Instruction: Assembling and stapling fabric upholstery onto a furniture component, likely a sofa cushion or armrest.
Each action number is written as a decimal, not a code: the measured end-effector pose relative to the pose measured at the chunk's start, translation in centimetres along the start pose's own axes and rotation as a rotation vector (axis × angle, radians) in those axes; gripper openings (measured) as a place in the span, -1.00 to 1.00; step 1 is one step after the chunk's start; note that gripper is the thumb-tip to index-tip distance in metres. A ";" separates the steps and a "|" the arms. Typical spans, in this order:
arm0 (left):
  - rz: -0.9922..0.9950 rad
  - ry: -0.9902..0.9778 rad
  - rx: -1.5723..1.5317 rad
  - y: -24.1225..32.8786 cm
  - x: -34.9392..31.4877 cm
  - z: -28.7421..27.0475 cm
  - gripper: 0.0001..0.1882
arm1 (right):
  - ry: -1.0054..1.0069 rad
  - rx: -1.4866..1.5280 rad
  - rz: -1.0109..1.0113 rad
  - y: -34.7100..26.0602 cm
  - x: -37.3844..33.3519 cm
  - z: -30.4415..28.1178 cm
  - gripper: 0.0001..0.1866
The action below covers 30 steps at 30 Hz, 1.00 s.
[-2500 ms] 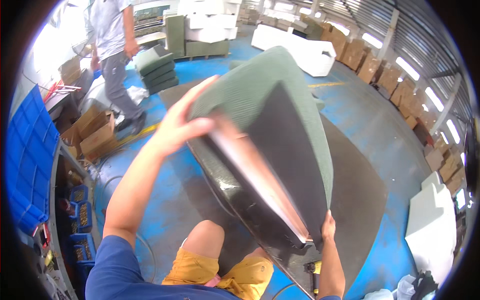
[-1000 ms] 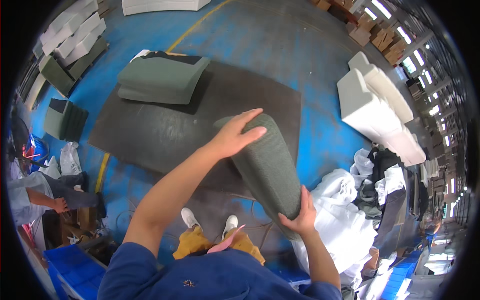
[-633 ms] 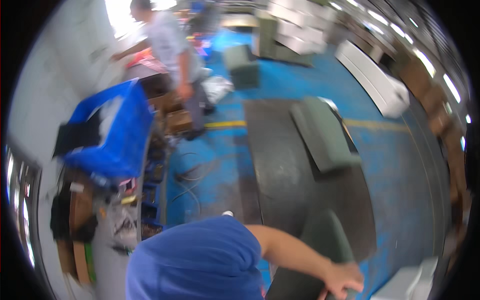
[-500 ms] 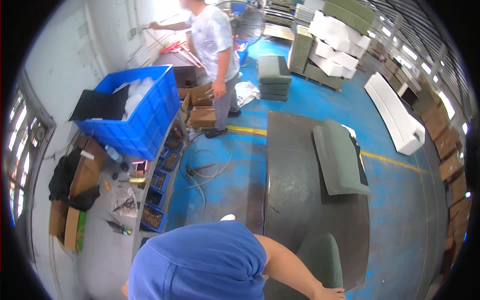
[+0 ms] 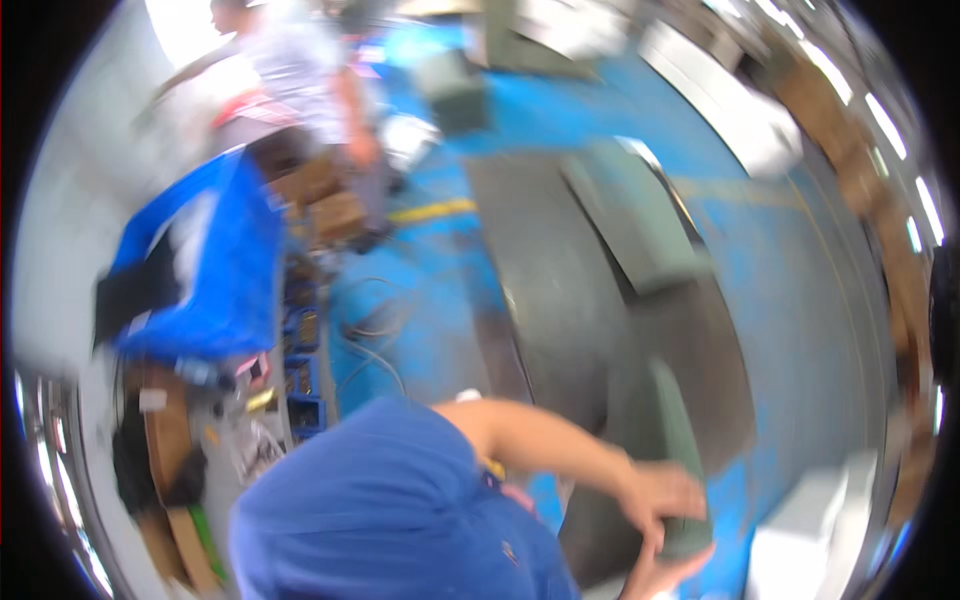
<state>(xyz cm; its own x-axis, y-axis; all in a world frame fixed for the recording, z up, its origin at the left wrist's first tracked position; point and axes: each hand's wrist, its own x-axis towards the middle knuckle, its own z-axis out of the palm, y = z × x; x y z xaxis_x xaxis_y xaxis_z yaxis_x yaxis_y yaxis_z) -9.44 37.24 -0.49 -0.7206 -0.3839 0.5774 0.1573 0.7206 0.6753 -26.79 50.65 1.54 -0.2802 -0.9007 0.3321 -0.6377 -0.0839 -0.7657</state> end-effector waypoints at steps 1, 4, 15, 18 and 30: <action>-0.072 0.094 0.176 -1.7 -3.4 -0.9 0.00 | -0.015 -0.221 0.084 -5.0 0.2 2.5 0.27; -0.287 -0.201 0.209 -3.0 -5.7 -4.8 -0.07 | 0.055 -0.297 0.195 -6.6 -2.0 4.0 0.27; -0.124 -0.278 0.180 -8.7 -6.4 -4.0 -0.02 | 0.324 -0.600 0.349 -9.1 -4.1 8.7 0.40; -0.078 -0.303 0.179 -9.6 -5.8 -3.2 -0.02 | 0.374 -0.577 0.418 -9.1 -4.6 7.7 0.42; 0.138 -0.634 -0.031 -11.5 4.9 0.4 0.14 | 0.467 -0.224 0.358 -3.0 -7.0 2.4 0.11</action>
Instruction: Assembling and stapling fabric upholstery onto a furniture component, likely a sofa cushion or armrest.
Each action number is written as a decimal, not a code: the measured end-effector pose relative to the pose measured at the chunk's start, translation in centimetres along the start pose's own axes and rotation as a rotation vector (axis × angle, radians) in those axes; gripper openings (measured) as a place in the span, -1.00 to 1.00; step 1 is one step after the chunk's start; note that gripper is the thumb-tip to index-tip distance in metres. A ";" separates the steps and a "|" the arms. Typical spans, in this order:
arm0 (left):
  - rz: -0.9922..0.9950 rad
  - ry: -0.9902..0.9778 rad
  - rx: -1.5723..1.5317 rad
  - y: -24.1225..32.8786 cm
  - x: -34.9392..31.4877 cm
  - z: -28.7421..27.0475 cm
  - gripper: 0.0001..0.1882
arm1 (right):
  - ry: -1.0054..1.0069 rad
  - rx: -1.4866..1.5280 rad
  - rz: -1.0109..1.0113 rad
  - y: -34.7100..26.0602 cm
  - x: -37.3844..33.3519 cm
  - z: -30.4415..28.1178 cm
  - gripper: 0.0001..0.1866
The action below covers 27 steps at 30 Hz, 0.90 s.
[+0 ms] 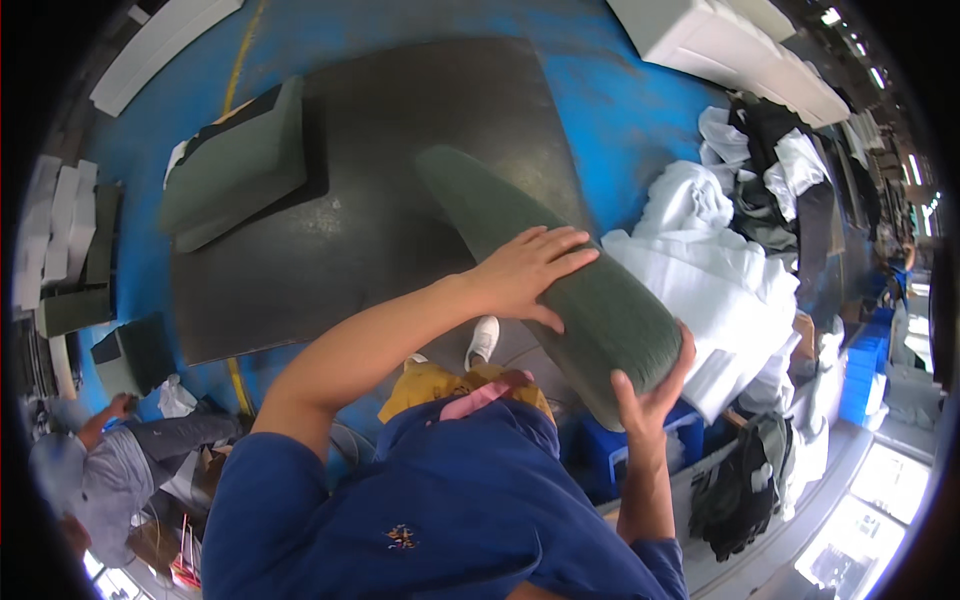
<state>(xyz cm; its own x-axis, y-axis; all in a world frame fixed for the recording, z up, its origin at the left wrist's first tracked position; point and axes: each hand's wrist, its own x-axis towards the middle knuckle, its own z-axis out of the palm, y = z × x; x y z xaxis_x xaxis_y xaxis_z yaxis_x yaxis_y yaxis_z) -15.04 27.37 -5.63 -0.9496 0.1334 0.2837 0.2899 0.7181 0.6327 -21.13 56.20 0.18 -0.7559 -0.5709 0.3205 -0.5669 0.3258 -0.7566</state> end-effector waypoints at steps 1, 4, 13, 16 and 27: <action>0.011 -0.028 -0.038 -1.0 0.5 0.4 0.20 | -0.007 0.023 0.006 0.2 -0.1 -0.4 0.10; -0.024 -0.078 -0.043 -2.8 1.5 0.9 0.26 | 0.014 0.110 0.064 0.6 -0.3 -1.1 0.02; -0.115 -0.078 -0.063 -5.4 -1.6 -4.9 0.28 | 0.061 -0.113 0.004 -4.3 5.4 3.6 -0.42; 0.103 -0.103 -0.177 -2.1 0.7 -8.5 0.25 | 0.023 -0.096 -0.112 -7.5 8.9 6.8 -0.49; -0.469 0.333 -0.358 -4.7 -12.0 -15.4 -0.51 | 0.049 -0.466 0.258 5.4 12.4 6.2 -0.32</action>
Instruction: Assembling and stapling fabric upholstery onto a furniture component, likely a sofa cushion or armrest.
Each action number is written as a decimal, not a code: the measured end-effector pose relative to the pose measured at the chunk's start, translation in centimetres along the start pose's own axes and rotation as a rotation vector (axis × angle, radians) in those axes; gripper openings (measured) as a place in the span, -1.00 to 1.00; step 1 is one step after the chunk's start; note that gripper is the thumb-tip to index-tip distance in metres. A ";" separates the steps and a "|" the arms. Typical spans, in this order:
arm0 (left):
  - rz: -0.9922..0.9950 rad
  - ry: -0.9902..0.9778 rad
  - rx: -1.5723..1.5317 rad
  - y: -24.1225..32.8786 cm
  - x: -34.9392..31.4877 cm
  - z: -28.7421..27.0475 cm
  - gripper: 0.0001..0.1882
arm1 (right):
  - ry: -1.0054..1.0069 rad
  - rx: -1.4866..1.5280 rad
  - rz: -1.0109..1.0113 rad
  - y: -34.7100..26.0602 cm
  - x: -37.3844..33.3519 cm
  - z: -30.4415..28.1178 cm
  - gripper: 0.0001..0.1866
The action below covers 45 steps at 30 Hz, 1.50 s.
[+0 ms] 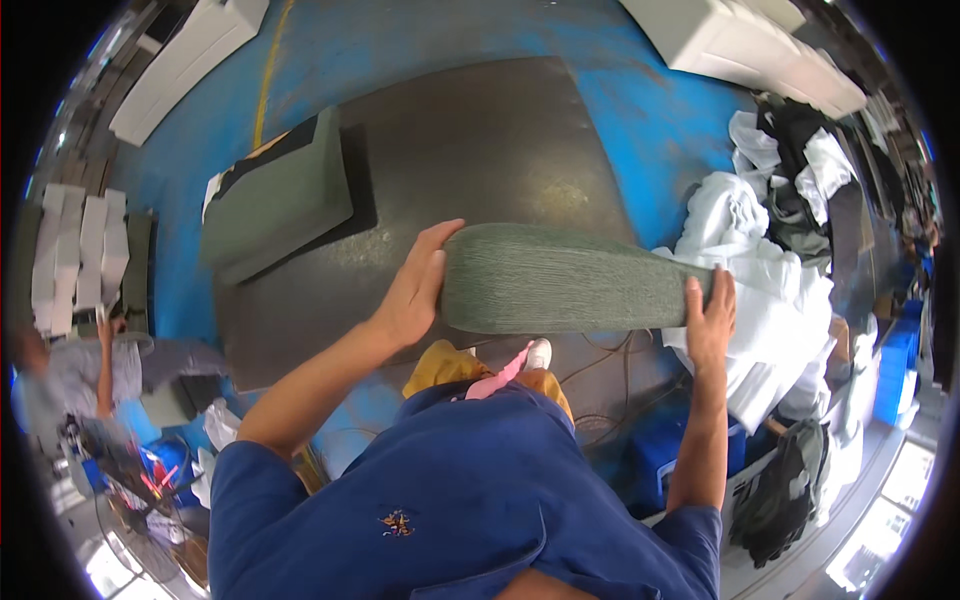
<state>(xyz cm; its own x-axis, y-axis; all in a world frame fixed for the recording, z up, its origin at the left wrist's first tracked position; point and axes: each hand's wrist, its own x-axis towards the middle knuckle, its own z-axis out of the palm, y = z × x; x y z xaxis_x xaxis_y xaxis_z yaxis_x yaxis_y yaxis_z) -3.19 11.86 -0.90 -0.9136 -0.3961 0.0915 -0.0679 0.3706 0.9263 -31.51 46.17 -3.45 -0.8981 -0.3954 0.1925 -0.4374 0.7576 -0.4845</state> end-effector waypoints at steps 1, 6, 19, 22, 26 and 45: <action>-0.047 0.136 -0.080 -1.2 -1.5 0.1 -0.50 | 0.024 0.121 0.107 0.5 0.5 0.8 -0.27; -0.251 0.444 -0.644 -1.0 -4.7 -2.8 -0.41 | -0.201 0.117 0.114 -7.8 7.0 3.0 -0.27; -0.269 0.400 0.184 2.7 -4.0 -5.8 -0.58 | -0.197 -0.174 -0.007 -12.0 8.5 5.3 -0.35; -0.190 0.309 0.462 2.7 -3.5 -7.6 -0.65 | -0.174 -0.152 -0.047 -12.6 8.3 5.0 -0.38; -0.324 0.324 0.649 0.7 -1.7 -10.1 -0.71 | -0.296 -0.063 -0.072 -13.9 7.7 5.5 -0.42; -0.238 0.554 0.032 -7.1 4.6 -11.1 -0.55 | -1.247 0.416 -0.357 -17.9 2.2 7.3 -0.37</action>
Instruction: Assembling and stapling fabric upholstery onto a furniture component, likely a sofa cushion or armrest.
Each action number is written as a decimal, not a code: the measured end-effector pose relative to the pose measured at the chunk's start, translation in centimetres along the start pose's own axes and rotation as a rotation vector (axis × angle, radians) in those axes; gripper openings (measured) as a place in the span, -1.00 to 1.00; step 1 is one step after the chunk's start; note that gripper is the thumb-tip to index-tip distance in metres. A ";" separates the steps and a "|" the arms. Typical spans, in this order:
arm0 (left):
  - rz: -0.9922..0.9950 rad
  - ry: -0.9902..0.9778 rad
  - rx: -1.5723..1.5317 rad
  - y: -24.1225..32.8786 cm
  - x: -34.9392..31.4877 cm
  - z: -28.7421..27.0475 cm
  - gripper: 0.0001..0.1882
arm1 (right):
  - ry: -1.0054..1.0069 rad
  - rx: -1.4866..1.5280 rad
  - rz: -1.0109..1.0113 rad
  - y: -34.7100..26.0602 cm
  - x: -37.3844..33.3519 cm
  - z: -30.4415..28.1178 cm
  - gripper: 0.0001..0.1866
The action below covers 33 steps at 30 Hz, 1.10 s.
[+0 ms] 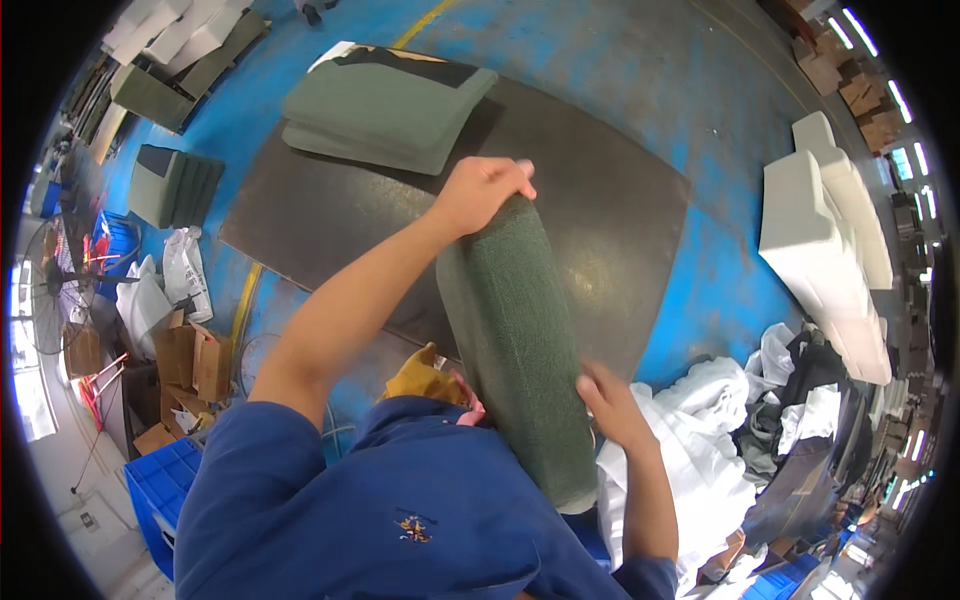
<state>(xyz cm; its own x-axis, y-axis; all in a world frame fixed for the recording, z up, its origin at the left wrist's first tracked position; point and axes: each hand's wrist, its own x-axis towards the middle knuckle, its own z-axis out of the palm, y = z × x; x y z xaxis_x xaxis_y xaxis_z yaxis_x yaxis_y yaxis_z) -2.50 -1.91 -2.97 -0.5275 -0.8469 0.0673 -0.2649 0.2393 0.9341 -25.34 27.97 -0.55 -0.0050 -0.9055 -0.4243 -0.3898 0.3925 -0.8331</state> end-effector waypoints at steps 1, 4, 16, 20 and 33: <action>-0.066 0.138 -0.265 -0.5 -0.3 1.2 -0.53 | -0.037 0.051 -0.040 -1.0 1.4 0.2 -0.27; -0.173 0.384 -0.420 -11.7 -4.2 4.2 -0.43 | -0.058 0.209 -0.167 -4.1 8.6 1.9 -0.10; -0.375 0.343 -0.593 -5.4 -6.3 5.9 -0.36 | -0.021 0.427 -0.141 -4.4 12.4 4.4 0.01; -0.385 0.264 -0.457 -1.1 -7.0 4.7 -0.38 | 0.029 0.318 -0.090 -4.5 11.7 4.7 -0.01; 0.167 0.140 0.956 4.0 -4.5 5.4 -0.46 | 0.058 0.268 -0.176 -5.4 11.2 4.9 0.05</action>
<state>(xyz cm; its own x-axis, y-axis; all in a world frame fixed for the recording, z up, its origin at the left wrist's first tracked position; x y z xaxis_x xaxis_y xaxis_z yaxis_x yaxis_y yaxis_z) -5.56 5.43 -1.41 -0.5337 -0.8009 0.2717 -0.7700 0.5930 0.2354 -18.84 16.52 -2.55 -0.0144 -0.9678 -0.2512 -0.1335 0.2509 -0.9588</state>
